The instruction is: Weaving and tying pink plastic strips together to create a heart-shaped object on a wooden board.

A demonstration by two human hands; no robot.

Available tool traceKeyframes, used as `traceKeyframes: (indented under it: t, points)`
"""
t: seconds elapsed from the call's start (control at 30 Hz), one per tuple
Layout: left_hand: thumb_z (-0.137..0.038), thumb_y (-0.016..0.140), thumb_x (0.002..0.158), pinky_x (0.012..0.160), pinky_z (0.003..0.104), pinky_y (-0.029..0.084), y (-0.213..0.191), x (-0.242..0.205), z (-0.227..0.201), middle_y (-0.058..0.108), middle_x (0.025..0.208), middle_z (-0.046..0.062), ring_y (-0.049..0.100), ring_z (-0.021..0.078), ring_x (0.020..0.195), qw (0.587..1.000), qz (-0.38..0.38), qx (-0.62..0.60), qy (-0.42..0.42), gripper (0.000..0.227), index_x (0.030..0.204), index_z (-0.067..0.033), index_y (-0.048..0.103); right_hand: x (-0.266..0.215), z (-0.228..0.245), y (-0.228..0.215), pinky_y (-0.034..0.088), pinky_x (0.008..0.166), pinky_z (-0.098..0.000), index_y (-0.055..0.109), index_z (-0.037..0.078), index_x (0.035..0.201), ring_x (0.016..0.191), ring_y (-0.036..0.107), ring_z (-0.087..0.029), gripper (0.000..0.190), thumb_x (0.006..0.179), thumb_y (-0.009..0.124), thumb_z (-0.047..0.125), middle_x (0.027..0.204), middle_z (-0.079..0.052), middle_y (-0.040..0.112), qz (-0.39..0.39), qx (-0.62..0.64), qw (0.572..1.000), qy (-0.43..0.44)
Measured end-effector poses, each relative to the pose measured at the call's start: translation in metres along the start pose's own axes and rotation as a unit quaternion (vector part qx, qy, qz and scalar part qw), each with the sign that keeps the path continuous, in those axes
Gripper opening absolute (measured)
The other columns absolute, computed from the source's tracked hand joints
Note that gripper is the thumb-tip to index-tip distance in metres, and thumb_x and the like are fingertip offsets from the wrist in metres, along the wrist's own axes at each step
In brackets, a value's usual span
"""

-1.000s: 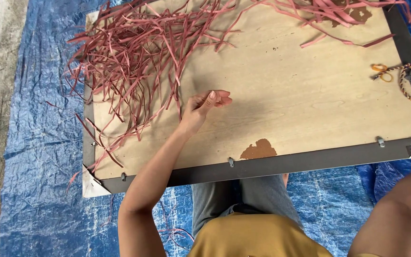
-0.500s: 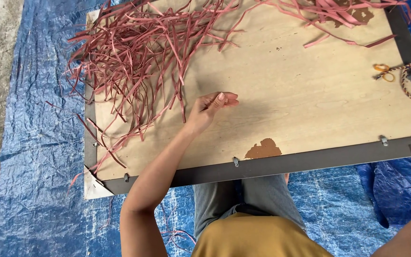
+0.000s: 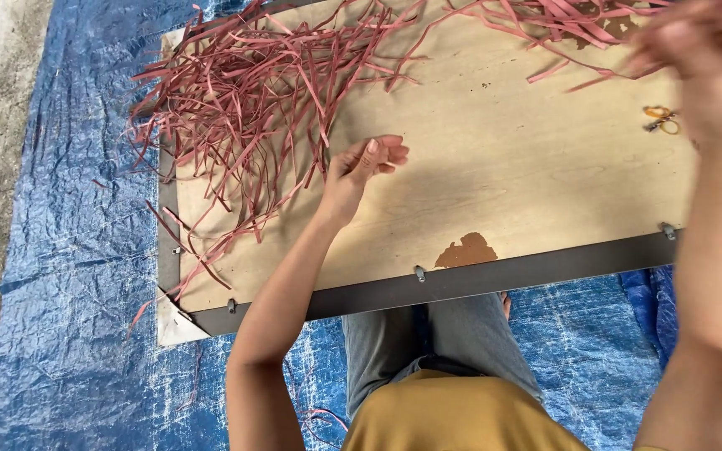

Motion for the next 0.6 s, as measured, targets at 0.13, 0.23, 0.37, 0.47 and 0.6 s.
traceKeyframes:
  t: [0.13,0.23,0.37,0.47,0.6]
  points:
    - [-0.038,0.041,0.087,0.080,0.029,0.046,-0.002,-0.004,-0.031,0.059,0.103,0.012,0.059,0.0230,0.095,0.997,-0.001,0.024,0.069,0.043,0.106,-0.0020,0.054,0.013,0.030,0.116,0.057,0.061,-0.0249,0.057,0.001,0.085,0.065,0.062,-0.019,0.009,0.085,0.050,-0.004,0.084,-0.013,0.060,0.141,0.252,0.956,0.047]
    - [-0.039,0.041,0.089,0.083,0.032,0.045,-0.002,-0.009,-0.049,0.058,0.107,0.011,0.058,0.0221,0.096,0.993,0.013,0.024,0.115,0.041,0.107,-0.0050,0.054,0.013,0.026,0.175,0.053,0.060,-0.0232,0.061,0.006,0.086,0.070,0.060,-0.014,0.007,0.082,0.056,0.004,0.082,-0.008,0.062,0.257,0.331,0.906,0.063]
    - [-0.028,0.040,0.094,0.088,0.029,0.043,-0.008,-0.008,-0.036,0.057,0.108,0.016,0.054,0.0207,0.102,0.986,0.010,-0.075,0.146,0.036,0.116,-0.0004,0.049,-0.001,-0.009,0.225,0.054,0.059,-0.0316,0.059,-0.003,0.087,0.069,0.063,-0.022,0.012,0.075,0.054,-0.006,0.076,-0.014,0.061,0.239,0.444,0.855,0.122]
    - [-0.018,0.050,0.091,0.085,0.030,0.045,-0.019,-0.003,-0.014,0.061,0.101,0.014,0.058,0.0199,0.097,0.976,-0.009,-0.169,0.140,0.031,0.114,0.0022,0.049,-0.010,-0.018,0.248,0.053,0.057,-0.0309,0.060,-0.004,0.085,0.068,0.062,-0.022,0.011,0.075,0.056,-0.003,0.075,-0.014,0.061,0.265,0.463,0.833,0.145]
    - [-0.005,0.060,0.080,0.072,0.029,0.050,-0.039,0.003,0.016,0.061,0.082,0.010,0.059,0.0154,0.076,0.969,-0.104,-0.200,0.104,0.016,0.095,0.0009,0.059,-0.016,-0.018,0.256,0.051,0.053,-0.0298,0.058,-0.008,0.083,0.061,0.060,-0.022,0.010,0.076,0.054,-0.003,0.067,-0.018,0.057,0.273,0.459,0.828,0.172]
Point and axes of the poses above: each hand's wrist, its own x-axis towards the middle knuckle, its own y-axis out of the palm, z = x × y, the point moved 6 cm from there along x, towards the middle knuckle
